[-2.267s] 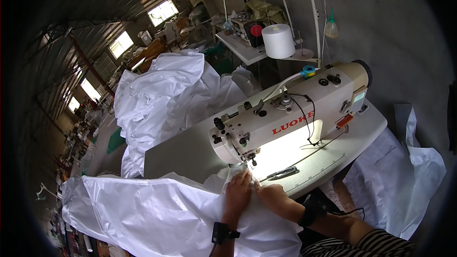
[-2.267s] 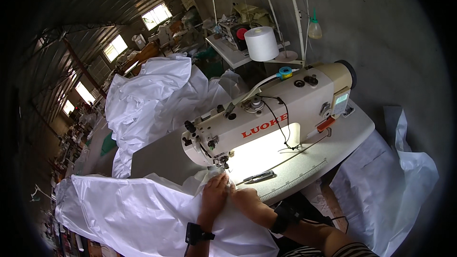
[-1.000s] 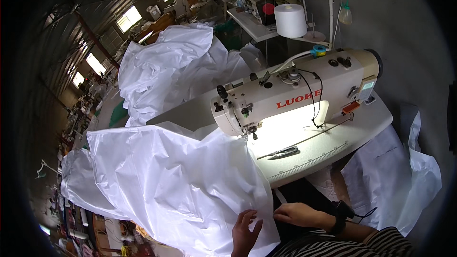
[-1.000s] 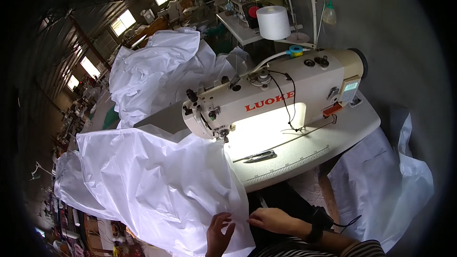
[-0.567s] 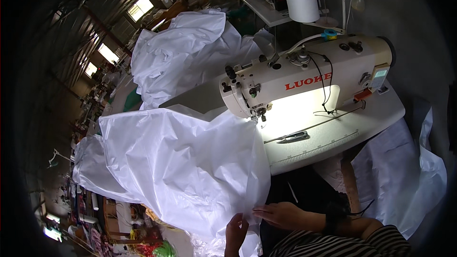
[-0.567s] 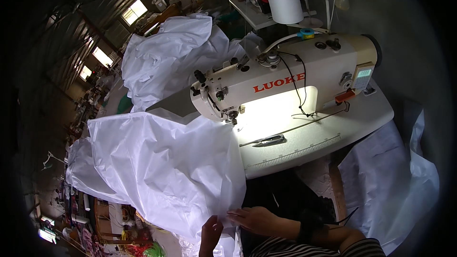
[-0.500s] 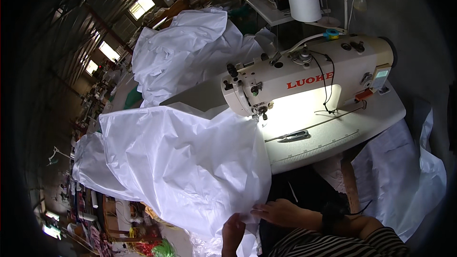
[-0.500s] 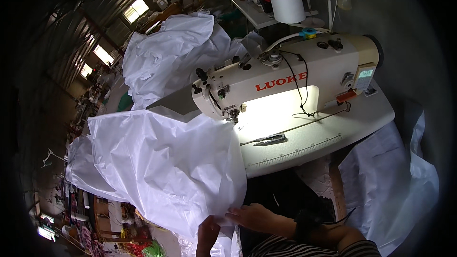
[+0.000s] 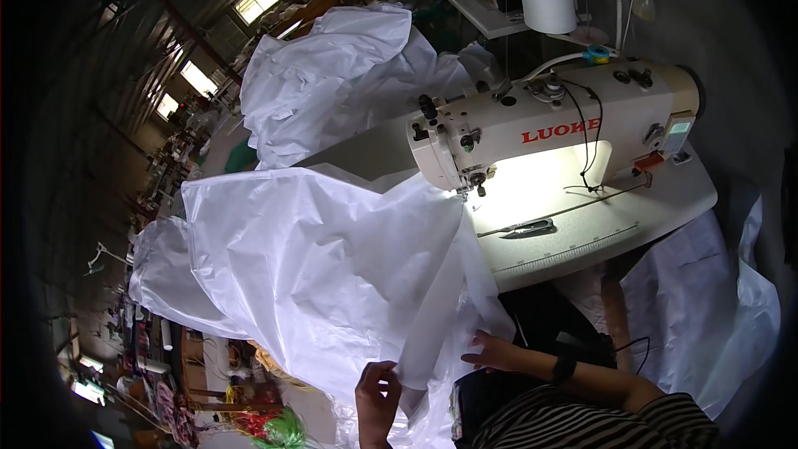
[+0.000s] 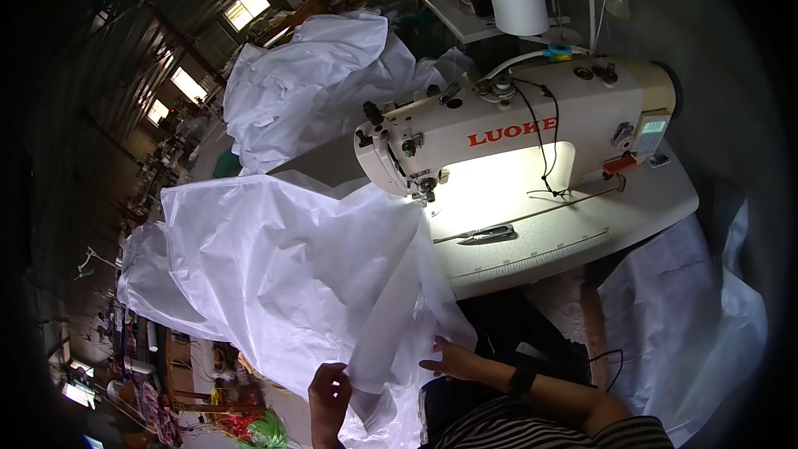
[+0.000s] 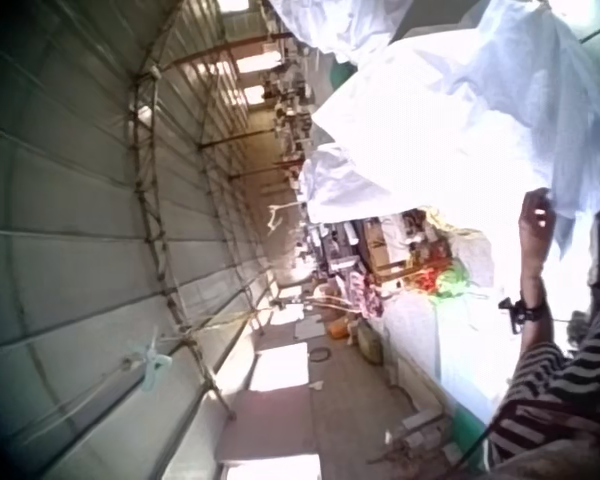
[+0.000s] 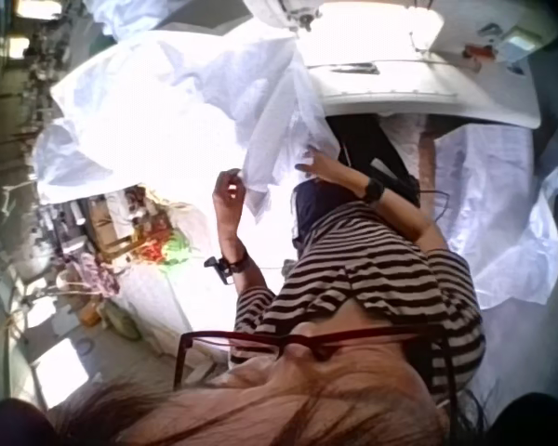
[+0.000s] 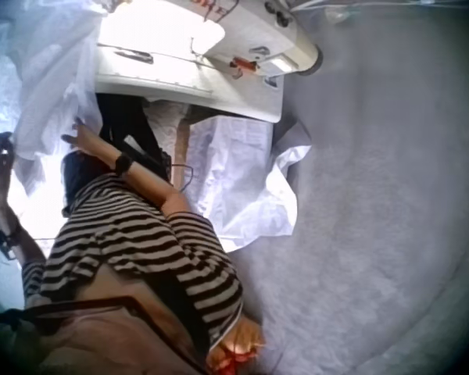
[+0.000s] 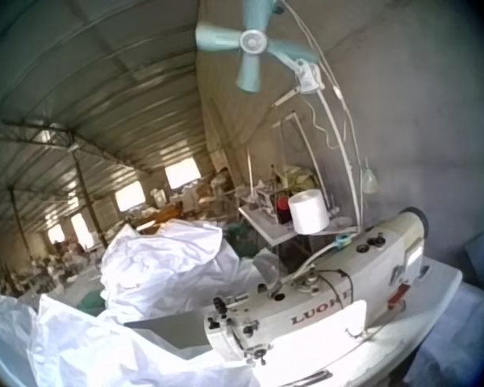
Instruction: Sewing together large white plastic sheets using an industrial sewing machine.
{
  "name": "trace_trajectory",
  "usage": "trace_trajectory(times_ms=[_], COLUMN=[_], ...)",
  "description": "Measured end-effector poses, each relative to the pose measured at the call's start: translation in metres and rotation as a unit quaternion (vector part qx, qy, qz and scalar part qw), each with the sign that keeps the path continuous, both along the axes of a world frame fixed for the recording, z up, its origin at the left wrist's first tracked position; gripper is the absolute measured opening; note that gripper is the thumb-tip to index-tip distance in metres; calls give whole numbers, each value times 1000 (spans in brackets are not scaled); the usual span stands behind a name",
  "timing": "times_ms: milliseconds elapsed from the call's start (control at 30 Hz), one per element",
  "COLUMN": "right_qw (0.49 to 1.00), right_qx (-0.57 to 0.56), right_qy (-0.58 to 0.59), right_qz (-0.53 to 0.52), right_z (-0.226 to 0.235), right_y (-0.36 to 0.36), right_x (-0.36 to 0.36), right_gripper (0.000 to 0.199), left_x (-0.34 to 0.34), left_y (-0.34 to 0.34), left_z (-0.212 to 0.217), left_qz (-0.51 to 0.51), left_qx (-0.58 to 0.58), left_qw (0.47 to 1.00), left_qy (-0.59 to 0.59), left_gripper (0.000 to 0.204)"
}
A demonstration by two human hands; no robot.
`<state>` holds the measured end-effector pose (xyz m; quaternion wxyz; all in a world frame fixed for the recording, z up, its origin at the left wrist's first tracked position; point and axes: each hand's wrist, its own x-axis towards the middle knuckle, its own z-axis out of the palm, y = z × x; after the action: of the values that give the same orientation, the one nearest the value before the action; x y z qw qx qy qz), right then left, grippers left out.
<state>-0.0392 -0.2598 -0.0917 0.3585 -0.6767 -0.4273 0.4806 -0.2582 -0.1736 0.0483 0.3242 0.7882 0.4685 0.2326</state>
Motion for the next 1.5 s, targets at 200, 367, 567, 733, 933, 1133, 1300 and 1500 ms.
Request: trace_trajectory(times_ms=[200, 367, 567, 733, 933, 1133, 1300, 1500], right_qw=[979, 930, 851, 859, 931, 965, 933, 934], right_qx=[117, 252, 418, 395, -51, 102, 315, 278], right_qy=[2, 69, -160, -147, -318, -223, -70, 33], right_qz=[170, 258, 275, 292, 174, 93, 163, 221], right_z=[44, 88, 81, 88, 50, 2, 65, 117], right_y=[-39, -79, -69, -72, -79, -57, -110, -107], right_x=[2, 0, -24, -28, 39, 27, 30, 27], right_gripper=[29, 12, 24, 26, 59, 47, 21, 17], left_x=[0, 11, 31, 31, 36, 31, 42, 63], left_y=[-24, -54, -76, -85, -99, -91, -93, -106], left_z=[14, 14, -15, -29, -46, -47, -30, -35], left_qz=[12, -80, -117, -39, 47, 12, -12, -150], left_qx=[44, -120, -224, -258, -53, 68, -71, 20], left_qw=[999, 987, 953, 958, 992, 996, 979, 988], left_qy=[27, -76, -167, -116, -103, -61, -191, -32], left_gripper=[5, 15, 15, 10, 9, 6, 5, 7])
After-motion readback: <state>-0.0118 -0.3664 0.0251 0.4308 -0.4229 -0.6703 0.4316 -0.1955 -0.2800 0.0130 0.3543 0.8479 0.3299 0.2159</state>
